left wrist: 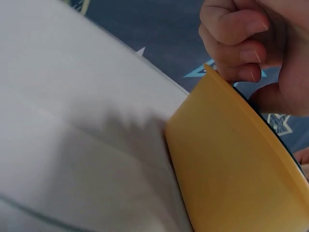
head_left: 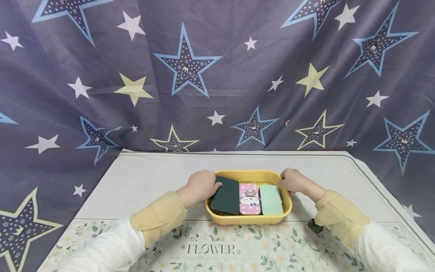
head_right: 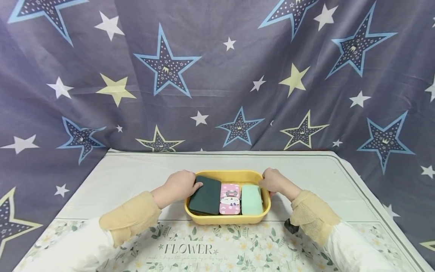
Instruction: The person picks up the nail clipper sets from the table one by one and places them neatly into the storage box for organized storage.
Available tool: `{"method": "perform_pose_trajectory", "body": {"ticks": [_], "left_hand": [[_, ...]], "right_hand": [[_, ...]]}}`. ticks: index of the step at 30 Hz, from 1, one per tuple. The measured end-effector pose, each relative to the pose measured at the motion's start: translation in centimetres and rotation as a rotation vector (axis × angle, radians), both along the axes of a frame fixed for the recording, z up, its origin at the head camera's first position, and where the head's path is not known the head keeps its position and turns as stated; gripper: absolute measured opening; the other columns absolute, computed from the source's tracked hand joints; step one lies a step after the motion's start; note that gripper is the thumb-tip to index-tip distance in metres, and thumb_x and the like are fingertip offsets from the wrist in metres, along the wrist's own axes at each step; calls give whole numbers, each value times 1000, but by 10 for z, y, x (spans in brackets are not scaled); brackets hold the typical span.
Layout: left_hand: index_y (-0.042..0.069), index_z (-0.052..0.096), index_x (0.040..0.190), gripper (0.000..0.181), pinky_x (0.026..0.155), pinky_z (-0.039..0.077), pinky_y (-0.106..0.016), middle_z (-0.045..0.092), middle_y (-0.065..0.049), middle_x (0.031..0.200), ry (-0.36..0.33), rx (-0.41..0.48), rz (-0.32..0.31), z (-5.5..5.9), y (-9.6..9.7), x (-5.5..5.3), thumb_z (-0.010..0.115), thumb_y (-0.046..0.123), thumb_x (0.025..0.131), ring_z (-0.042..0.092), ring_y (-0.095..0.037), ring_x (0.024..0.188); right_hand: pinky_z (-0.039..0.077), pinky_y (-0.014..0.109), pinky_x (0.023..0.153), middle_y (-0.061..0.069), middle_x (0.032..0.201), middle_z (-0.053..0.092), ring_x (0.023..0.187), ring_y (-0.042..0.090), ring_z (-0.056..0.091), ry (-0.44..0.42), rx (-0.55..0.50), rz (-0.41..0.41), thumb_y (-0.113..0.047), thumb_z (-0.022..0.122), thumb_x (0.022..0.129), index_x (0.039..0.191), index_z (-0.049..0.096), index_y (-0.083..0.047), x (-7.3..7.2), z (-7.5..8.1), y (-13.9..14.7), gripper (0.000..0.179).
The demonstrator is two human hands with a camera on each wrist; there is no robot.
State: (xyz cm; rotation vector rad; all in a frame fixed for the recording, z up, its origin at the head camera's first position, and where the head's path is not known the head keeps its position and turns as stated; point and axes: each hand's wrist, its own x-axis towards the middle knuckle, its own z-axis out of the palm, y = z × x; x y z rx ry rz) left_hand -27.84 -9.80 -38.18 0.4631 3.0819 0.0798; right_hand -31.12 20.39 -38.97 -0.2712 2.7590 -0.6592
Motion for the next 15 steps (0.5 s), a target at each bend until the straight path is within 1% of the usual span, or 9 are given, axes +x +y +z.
{"method": "perform_pose_trajectory", "body": {"ticks": [4, 7, 9, 11, 13, 15], "left_hand": [[11, 67, 76, 35, 54, 52, -34, 62, -5, 71, 35, -179, -109, -1, 4, -2, 52, 35, 96, 61, -19, 63], [10, 69, 86, 32, 60, 54, -37, 65, -6, 79, 46, -280, -167, 0, 6, -3, 51, 34, 97, 64, -21, 72], [10, 70, 89, 32, 62, 55, -38, 66, -6, 80, 50, -325, -188, -1, 6, -4, 52, 34, 96, 65, -21, 75], [10, 70, 89, 32, 62, 55, -38, 65, -5, 80, 61, -355, -205, -1, 6, -5, 52, 36, 96, 64, -21, 75], [10, 69, 87, 29, 61, 54, -37, 64, -4, 77, 89, -360, -223, -1, 7, -6, 56, 35, 94, 64, -20, 72], [11, 67, 89, 27, 61, 54, -36, 63, -4, 78, 123, -343, -252, -1, 8, -7, 59, 36, 92, 63, -20, 71]], "right_hand": [[51, 28, 46, 4, 55, 57, 42, 11, 56, -6, -2, -4, -8, 49, 86, 66, 56, -5, 0, 0, 0, 21], [52, 28, 47, 4, 55, 57, 42, 11, 55, -12, -4, -9, -7, 49, 86, 68, 57, -4, 0, 1, 0, 20], [52, 28, 48, 4, 56, 57, 43, 11, 56, -19, -2, -14, -8, 49, 86, 69, 58, -4, 0, 1, -1, 20], [52, 29, 48, 4, 56, 57, 44, 12, 56, -22, 3, -12, -8, 50, 87, 70, 58, -4, 0, 1, -1, 19], [53, 29, 49, 4, 57, 57, 44, 13, 57, -22, 9, -8, -8, 50, 87, 71, 59, -4, 0, 2, -2, 19], [53, 30, 49, 4, 57, 56, 45, 13, 57, -23, 14, -9, -8, 50, 87, 70, 58, -4, 0, 2, -2, 20]]}}
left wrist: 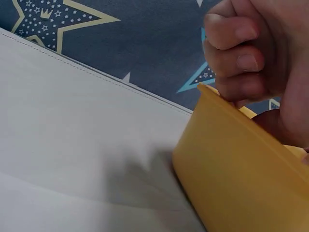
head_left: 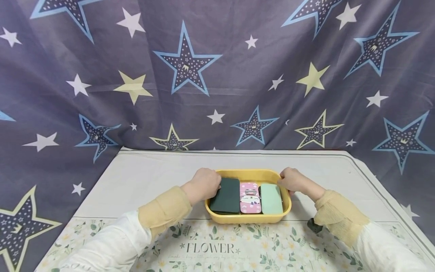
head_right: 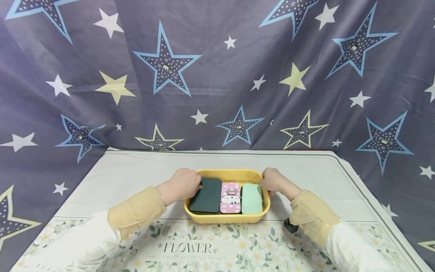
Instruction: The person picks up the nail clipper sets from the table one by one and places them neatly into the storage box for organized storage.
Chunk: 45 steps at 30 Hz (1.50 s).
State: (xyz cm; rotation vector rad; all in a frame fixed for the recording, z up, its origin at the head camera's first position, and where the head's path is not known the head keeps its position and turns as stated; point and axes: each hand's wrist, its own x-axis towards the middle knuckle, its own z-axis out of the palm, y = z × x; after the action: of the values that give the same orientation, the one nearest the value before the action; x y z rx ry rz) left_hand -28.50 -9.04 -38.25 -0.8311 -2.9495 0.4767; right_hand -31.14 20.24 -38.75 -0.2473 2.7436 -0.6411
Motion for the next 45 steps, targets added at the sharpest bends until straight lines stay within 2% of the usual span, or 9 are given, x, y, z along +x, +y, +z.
{"method": "perform_pose_trajectory", "body": {"ticks": [3, 5, 9, 12, 17, 27, 32, 39, 45], "left_hand": [[10, 66, 99, 36, 66, 54, -35, 62, -4, 89, -1, 58, -68, 1, 3, 0, 62, 44, 88, 60, -20, 76], [9, 64, 109, 50, 72, 53, -36, 61, -5, 99, -39, 98, -93, 0, 5, 0, 61, 53, 86, 59, -21, 83], [8, 61, 119, 76, 81, 52, -38, 61, -6, 112, -118, 140, -75, -3, 10, 1, 57, 71, 77, 58, -22, 95], [7, 60, 119, 85, 80, 52, -38, 60, -7, 109, -139, 162, -47, -5, 11, 0, 59, 76, 70, 59, -21, 92], [6, 62, 116, 89, 75, 51, -36, 57, -5, 102, -149, 170, -13, -5, 11, -1, 61, 79, 65, 56, -18, 82], [6, 67, 106, 88, 73, 50, -34, 59, -6, 96, -142, 155, 8, -5, 10, 1, 58, 82, 64, 55, -17, 77], [4, 68, 104, 87, 76, 50, -35, 61, -7, 97, -147, 168, 16, -7, 9, 1, 59, 81, 65, 56, -18, 80], [4, 69, 101, 87, 77, 48, -36, 63, -7, 98, -109, 182, -10, -11, 8, 0, 57, 82, 64, 56, -20, 82], [5, 68, 102, 84, 76, 46, -36, 66, -7, 98, -86, 182, -54, -12, 8, 2, 56, 81, 67, 52, -20, 80]], "right_hand": [[53, 30, 50, 4, 57, 56, 45, 13, 58, -4, -3, -5, -8, 49, 88, 69, 56, -5, 0, 1, 0, 21], [54, 30, 50, 4, 58, 56, 46, 13, 58, -9, -6, -9, -8, 50, 88, 68, 55, -5, 1, 1, 0, 21], [54, 30, 50, 5, 59, 56, 46, 13, 58, -14, -10, -8, -8, 51, 88, 71, 58, -3, 2, 1, 0, 19], [54, 30, 51, 5, 60, 58, 46, 13, 58, -18, -10, -11, -8, 51, 88, 73, 60, -2, 2, 1, 0, 18], [54, 30, 51, 6, 60, 58, 45, 12, 57, -16, -11, -7, -8, 51, 88, 71, 59, -2, 1, 0, 0, 20], [54, 30, 50, 6, 60, 58, 44, 10, 56, -5, -3, 2, -7, 50, 88, 72, 59, -2, 4, 1, -3, 20], [53, 29, 48, 7, 61, 59, 44, 11, 57, 11, -7, 7, -7, 50, 88, 71, 59, -2, 5, -1, -3, 20], [54, 30, 49, 6, 60, 58, 44, 11, 58, 3, -16, 3, -8, 50, 88, 73, 61, -1, 4, 1, -2, 20], [55, 30, 50, 6, 58, 57, 46, 12, 59, -100, -39, -5, -11, 49, 91, 90, 64, 3, 1, 2, 1, 20]]}}
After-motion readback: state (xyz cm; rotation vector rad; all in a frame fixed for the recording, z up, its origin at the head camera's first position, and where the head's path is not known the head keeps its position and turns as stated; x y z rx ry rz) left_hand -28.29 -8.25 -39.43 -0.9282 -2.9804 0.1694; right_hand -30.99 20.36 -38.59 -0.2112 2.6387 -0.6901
